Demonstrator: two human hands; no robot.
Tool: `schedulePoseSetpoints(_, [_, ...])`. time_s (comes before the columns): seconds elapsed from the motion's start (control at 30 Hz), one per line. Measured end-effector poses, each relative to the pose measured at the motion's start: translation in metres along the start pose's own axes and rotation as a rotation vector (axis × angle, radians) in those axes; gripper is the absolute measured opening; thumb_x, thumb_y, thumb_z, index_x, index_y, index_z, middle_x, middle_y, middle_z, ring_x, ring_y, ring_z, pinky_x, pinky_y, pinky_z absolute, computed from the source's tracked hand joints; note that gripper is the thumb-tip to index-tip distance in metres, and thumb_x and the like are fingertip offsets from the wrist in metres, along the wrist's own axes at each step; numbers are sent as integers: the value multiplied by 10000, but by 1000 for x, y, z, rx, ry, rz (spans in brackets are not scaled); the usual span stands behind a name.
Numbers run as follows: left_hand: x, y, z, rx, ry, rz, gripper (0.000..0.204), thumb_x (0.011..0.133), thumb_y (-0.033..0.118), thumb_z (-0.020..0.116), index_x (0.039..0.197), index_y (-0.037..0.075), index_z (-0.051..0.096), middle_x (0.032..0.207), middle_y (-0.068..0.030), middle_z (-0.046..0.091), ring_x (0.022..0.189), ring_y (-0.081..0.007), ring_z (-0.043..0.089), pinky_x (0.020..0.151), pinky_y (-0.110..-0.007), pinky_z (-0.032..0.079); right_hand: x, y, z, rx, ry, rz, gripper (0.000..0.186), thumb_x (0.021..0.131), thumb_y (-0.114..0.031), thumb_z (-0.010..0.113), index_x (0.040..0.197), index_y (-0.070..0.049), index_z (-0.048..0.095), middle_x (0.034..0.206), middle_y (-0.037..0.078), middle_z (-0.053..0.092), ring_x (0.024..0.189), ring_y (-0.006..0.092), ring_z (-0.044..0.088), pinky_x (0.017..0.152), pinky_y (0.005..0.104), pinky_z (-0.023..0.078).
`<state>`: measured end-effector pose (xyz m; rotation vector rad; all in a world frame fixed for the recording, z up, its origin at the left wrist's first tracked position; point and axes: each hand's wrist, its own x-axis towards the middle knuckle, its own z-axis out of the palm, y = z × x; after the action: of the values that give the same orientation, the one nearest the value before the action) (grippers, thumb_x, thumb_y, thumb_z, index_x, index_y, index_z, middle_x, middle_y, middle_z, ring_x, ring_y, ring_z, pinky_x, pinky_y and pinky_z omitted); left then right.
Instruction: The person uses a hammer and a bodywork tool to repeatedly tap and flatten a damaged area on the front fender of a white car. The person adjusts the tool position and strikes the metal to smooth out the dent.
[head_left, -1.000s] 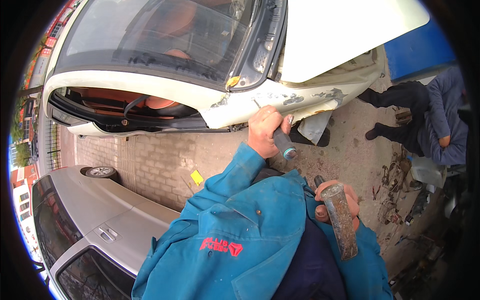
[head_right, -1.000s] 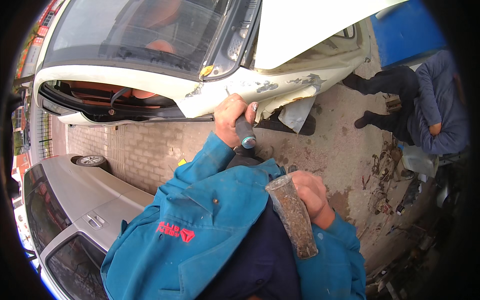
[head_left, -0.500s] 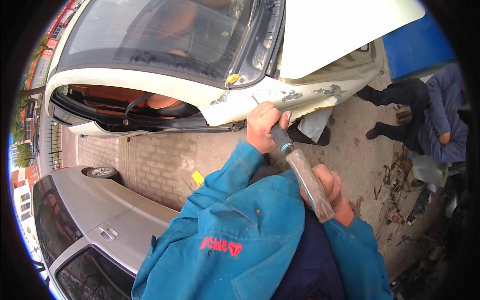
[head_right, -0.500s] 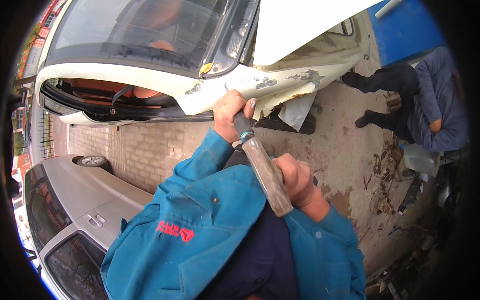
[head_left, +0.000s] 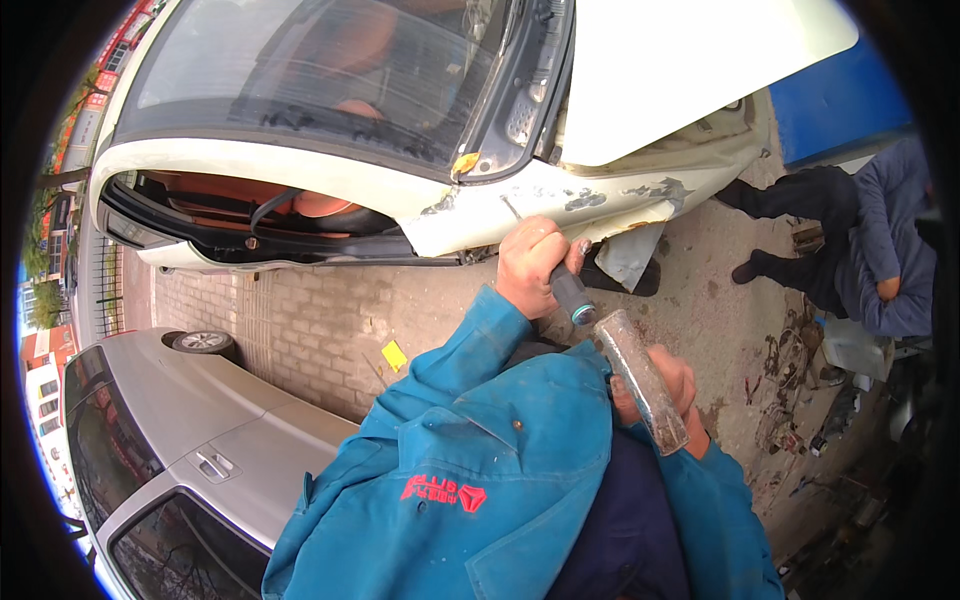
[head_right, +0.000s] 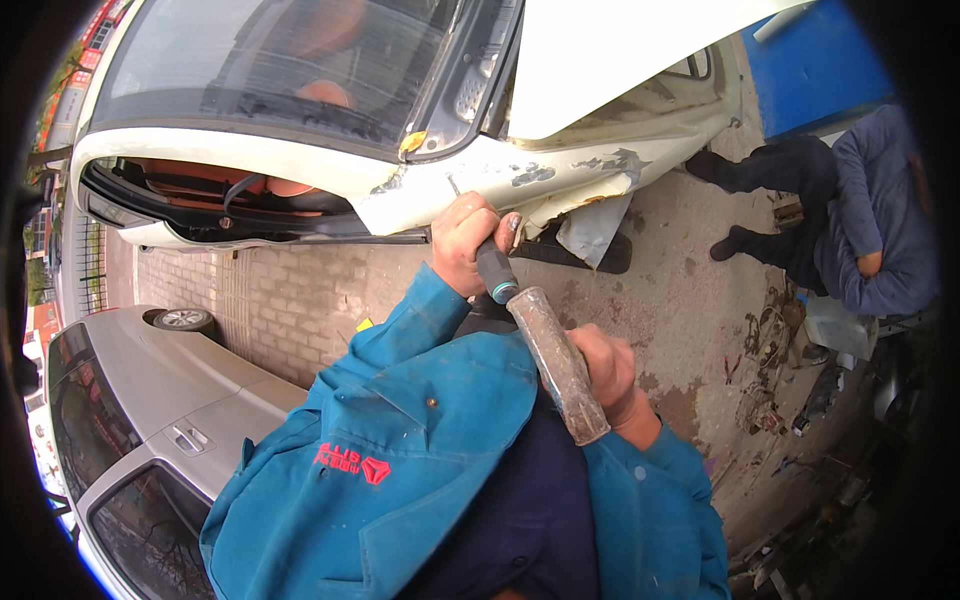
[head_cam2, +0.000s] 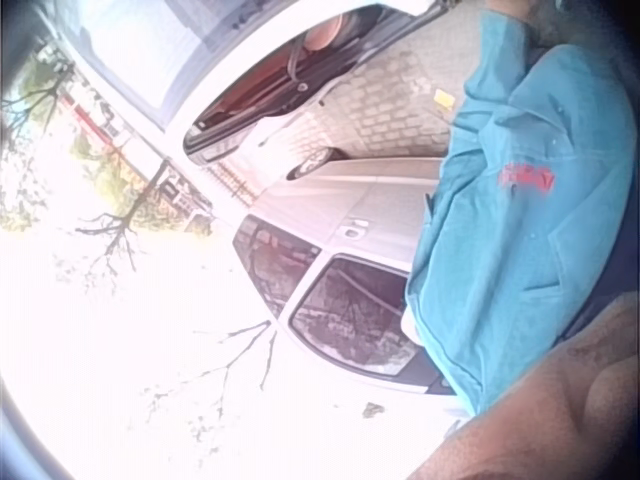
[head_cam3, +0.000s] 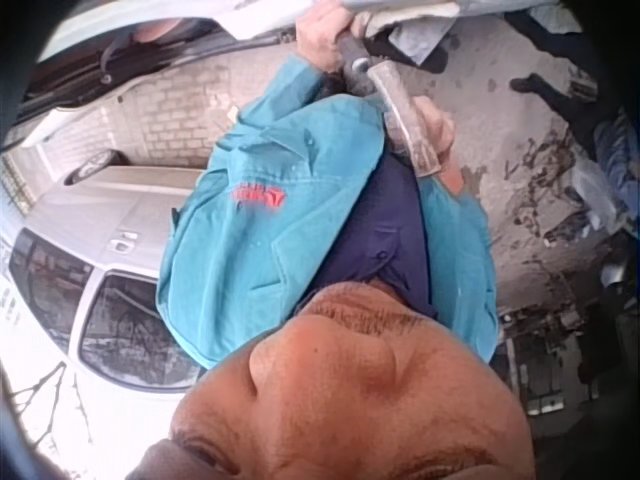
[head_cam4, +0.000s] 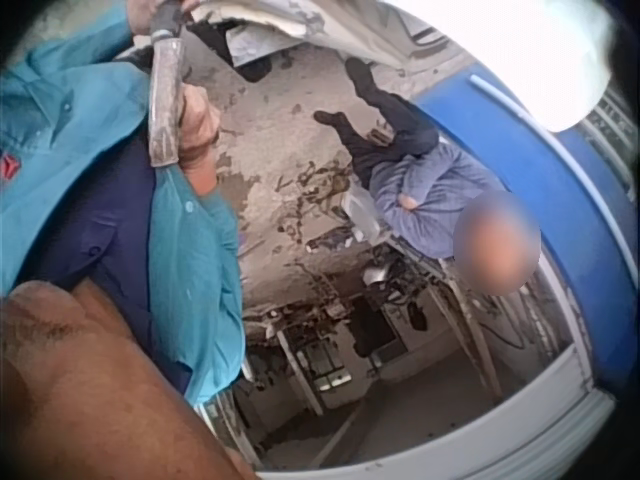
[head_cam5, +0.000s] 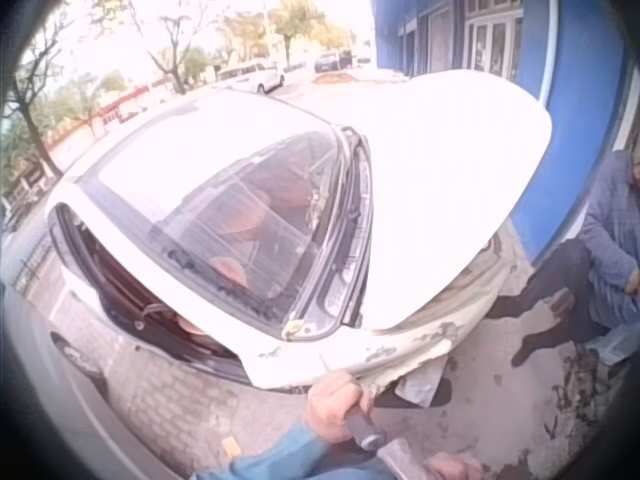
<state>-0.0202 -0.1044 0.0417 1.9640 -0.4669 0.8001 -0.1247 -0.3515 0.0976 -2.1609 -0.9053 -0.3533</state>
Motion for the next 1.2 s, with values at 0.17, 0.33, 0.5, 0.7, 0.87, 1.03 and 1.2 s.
schedulePoseSetpoints(0.17, [3,-3,2,22,31,-49,382,882,-6,872,744,39,518,730,-132,500,653,-353,530,601,-480,432,1,4,1,-105,26,-67,457,927,-122,874,1256,9,585,1011,81,655,656,239,701,535,366,538])
schedulePoseSetpoints(0.33, [14,-1,14,30,112,-129,403,911,17,882,735,46,520,710,-129,495,631,-350,516,584,-482,416,11,3,-5,-132,-31,-73,408,945,-147,870,1238,-10,621,1054,103,650,691,237,709,564,363,550])
schedulePoseSetpoints(0.5, [18,-1,17,40,139,-87,431,919,48,900,721,51,518,679,-126,498,599,-345,506,566,-486,402,21,2,2,-95,35,34,378,952,-197,871,1216,-2,682,1134,149,668,769,291,732,646,391,592])
schedulePoseSetpoints(0.7, [24,-4,20,39,186,-166,426,917,51,901,716,58,525,662,-127,495,570,-349,499,545,-486,394,20,-2,3,-1,113,179,343,998,-286,821,1172,-8,722,1056,140,682,756,350,715,648,406,585])
schedulePoseSetpoints(0.87, [27,-2,27,37,194,-143,429,903,40,905,710,61,523,668,-129,499,584,-348,507,553,-483,395,9,0,-10,144,24,385,374,1020,-331,807,1228,-29,738,1116,171,688,817,382,736,692,448,597])
schedulePoseSetpoints(1.03, [29,-3,30,61,200,-139,432,894,41,914,709,61,524,671,-126,500,591,-345,507,556,-479,396,-4,10,-3,90,27,403,399,1042,-286,798,1301,-13,666,1179,170,691,895,331,727,783,432,603])
schedulePoseSetpoints(1.2, [34,-5,32,54,255,-156,424,911,45,913,713,59,539,666,-124,511,581,-338,505,546,-470,393,-15,12,-3,175,25,489,416,1028,-285,819,1302,-2,686,1184,184,705,891,349,742,786,444,614])
